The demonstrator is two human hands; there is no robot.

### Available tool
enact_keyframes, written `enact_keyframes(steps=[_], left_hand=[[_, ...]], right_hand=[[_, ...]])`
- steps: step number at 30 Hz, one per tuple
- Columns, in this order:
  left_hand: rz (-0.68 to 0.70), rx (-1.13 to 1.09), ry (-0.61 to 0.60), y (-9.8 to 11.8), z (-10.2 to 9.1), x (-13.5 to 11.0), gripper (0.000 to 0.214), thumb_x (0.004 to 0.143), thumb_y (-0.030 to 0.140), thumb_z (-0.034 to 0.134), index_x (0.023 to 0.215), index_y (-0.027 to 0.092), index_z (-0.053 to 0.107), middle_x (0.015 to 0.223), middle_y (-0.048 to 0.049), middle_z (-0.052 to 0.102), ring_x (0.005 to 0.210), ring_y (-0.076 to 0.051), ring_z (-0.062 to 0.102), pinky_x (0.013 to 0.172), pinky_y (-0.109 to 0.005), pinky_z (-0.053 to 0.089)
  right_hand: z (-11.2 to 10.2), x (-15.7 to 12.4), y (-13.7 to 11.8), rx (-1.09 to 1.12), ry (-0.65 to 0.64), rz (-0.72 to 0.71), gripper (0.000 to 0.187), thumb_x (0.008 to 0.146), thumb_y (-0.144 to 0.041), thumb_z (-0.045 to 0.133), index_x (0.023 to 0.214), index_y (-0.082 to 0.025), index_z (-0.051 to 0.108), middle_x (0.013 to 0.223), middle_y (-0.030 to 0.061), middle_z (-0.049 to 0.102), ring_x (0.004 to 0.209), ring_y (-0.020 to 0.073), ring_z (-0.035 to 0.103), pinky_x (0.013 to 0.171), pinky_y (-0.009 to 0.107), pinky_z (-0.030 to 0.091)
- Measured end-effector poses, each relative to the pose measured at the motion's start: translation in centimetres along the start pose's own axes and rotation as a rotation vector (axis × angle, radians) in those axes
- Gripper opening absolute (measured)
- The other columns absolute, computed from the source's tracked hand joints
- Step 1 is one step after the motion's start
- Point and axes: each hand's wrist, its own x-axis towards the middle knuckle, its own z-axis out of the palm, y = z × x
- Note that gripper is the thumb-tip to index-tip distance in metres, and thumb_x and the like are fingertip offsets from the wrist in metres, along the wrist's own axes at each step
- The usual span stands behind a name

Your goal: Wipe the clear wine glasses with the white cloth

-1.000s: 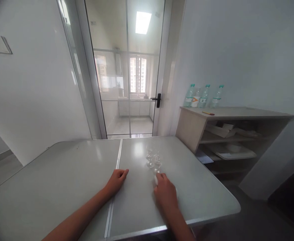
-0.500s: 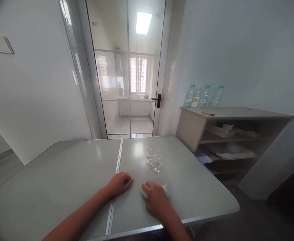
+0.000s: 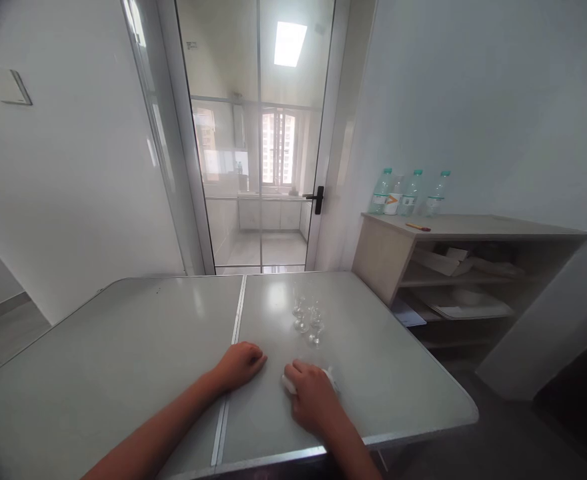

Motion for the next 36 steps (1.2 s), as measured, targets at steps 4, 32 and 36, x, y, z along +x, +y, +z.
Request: enact_keyframes(steps=[4, 32, 36], left_hand=[[-0.017, -0.017, 0.004, 0.0, 0.0, 0.0, 0.041, 0.094, 0.036, 0.048, 0.058, 0.019, 0.055, 0.066, -0.0052, 0.063, 0.067, -0.018, 0.055, 0.062, -0.031, 0.030], [0.065, -0.075, 0.017, 2.3, -1.0, 3.0, 0.019, 0.094, 0.031, 0.054, 0.104, 0.023, 0.068, 0.111, -0.0080, 0.065, 0.103, -0.024, 0.061, 0.091, -0.037, 0.048], [0.217, 0.046, 0.044, 3.6, -0.5, 5.5, 0.045, 0.096, 0.035, 0.056, 0.139, 0.027, 0.052, 0.149, -0.0125, 0.048, 0.134, -0.031, 0.047, 0.109, -0.049, 0.040]], right_hand=[[-0.1, 0.0, 0.0, 0.006, 0.000, 0.008, 0.026, 0.068, -0.002, 0.050, 0.086, -0.022, 0.052, 0.091, 0.0007, 0.060, 0.085, 0.0182, 0.058, 0.071, 0.026, 0.030], [-0.9, 0.9, 7.3, 0.143, 0.026, 0.312, 0.075, 0.074, -0.002, 0.052, 0.144, -0.031, 0.052, 0.153, 0.0088, 0.036, 0.099, 0.0186, 0.067, 0.083, 0.027, 0.047], [-0.7, 1.8, 8.1, 0.097, -0.029, 0.250, 0.082, 0.077, -0.005, 0.053, 0.153, -0.032, 0.042, 0.165, 0.0117, 0.024, 0.114, 0.0281, 0.065, 0.092, 0.036, 0.051]])
